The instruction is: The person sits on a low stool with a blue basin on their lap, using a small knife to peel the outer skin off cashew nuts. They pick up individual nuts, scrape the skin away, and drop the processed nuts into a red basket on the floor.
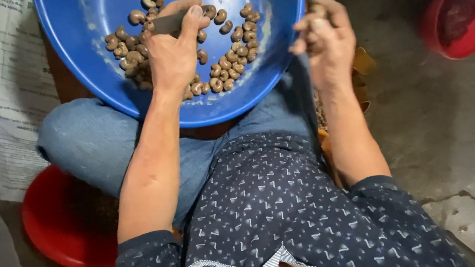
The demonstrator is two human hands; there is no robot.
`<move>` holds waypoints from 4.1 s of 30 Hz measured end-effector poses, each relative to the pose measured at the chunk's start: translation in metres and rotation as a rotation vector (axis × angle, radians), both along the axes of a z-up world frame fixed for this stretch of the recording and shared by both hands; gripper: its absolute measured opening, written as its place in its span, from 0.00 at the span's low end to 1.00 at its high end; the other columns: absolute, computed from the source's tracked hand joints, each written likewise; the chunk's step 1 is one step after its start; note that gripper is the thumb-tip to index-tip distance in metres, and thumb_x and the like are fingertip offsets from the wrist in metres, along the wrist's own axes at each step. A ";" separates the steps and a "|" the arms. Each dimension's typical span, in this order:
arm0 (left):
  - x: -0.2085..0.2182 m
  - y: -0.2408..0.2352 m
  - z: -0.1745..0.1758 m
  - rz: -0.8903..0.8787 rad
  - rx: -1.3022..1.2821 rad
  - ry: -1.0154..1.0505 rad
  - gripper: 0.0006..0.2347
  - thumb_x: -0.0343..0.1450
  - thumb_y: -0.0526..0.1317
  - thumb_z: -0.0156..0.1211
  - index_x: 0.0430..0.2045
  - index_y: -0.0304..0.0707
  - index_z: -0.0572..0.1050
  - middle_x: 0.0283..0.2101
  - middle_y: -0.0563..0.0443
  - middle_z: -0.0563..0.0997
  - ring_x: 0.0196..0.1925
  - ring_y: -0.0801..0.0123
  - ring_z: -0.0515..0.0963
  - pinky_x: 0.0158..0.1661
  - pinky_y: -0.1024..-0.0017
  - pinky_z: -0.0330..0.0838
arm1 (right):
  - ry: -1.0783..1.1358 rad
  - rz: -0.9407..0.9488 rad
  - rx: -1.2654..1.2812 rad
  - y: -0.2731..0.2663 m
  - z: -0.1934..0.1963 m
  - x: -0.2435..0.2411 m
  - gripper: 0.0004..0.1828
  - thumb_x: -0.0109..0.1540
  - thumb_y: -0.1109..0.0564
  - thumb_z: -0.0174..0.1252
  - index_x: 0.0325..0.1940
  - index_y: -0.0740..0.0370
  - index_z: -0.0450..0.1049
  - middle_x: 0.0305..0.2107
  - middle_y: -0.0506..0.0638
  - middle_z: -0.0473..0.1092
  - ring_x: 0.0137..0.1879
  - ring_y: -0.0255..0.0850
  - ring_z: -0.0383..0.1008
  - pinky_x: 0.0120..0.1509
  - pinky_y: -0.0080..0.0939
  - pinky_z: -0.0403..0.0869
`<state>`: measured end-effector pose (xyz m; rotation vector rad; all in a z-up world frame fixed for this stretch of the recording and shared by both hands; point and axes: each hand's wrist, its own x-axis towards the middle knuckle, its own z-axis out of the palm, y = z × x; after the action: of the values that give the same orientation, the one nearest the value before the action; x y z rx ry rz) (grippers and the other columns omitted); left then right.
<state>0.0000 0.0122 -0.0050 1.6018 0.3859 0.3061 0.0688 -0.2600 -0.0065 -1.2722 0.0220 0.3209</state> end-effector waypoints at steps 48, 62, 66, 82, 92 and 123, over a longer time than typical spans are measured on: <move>0.025 -0.024 -0.047 0.128 0.164 -0.023 0.12 0.69 0.47 0.55 0.38 0.47 0.82 0.34 0.58 0.90 0.27 0.70 0.88 0.32 0.69 0.81 | -1.042 0.851 -1.422 0.053 -0.103 0.061 0.17 0.65 0.52 0.65 0.52 0.65 0.77 0.37 0.60 0.77 0.31 0.55 0.77 0.31 0.52 0.73; 0.030 -0.035 -0.044 -0.141 -0.115 0.139 0.15 0.66 0.51 0.58 0.41 0.51 0.85 0.25 0.58 0.93 0.20 0.78 0.90 0.22 0.81 0.82 | 0.168 0.394 -0.122 0.083 -0.009 -0.001 0.15 0.70 0.52 0.64 0.60 0.54 0.75 0.36 0.39 0.73 0.39 0.25 0.74 0.49 0.22 0.78; 0.032 -0.038 -0.058 -0.141 -0.074 0.101 0.13 0.65 0.53 0.59 0.37 0.57 0.86 0.31 0.57 0.93 0.23 0.76 0.92 0.24 0.78 0.89 | 0.144 0.366 -0.135 0.078 -0.018 0.001 0.20 0.67 0.51 0.66 0.62 0.54 0.74 0.50 0.44 0.76 0.51 0.29 0.78 0.57 0.25 0.81; 0.021 -0.029 -0.037 -0.134 -0.157 0.031 0.14 0.68 0.51 0.60 0.40 0.49 0.86 0.29 0.56 0.92 0.25 0.76 0.88 0.27 0.78 0.83 | 0.182 0.235 -0.074 0.075 -0.021 0.000 0.12 0.66 0.57 0.66 0.53 0.56 0.75 0.38 0.45 0.74 0.43 0.32 0.77 0.47 0.24 0.79; 0.007 -0.021 -0.007 -0.117 -0.209 -0.181 0.13 0.72 0.42 0.59 0.41 0.31 0.82 0.37 0.53 0.89 0.36 0.73 0.85 0.37 0.76 0.83 | 0.184 0.104 -0.112 0.072 -0.034 0.000 0.13 0.66 0.62 0.62 0.55 0.59 0.75 0.44 0.50 0.74 0.42 0.37 0.73 0.45 0.38 0.79; -0.001 -0.003 -0.004 -0.291 -0.027 0.130 0.11 0.80 0.43 0.61 0.50 0.35 0.81 0.50 0.31 0.82 0.55 0.48 0.81 0.50 0.53 0.78 | -0.212 0.193 -0.330 0.090 -0.049 -0.019 0.21 0.65 0.56 0.67 0.62 0.53 0.73 0.36 0.48 0.77 0.40 0.29 0.74 0.41 0.34 0.81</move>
<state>-0.0007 0.0090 -0.0093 1.6311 0.2501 -0.0252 0.0502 -0.1704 -0.0557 -1.6350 -0.2387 0.3558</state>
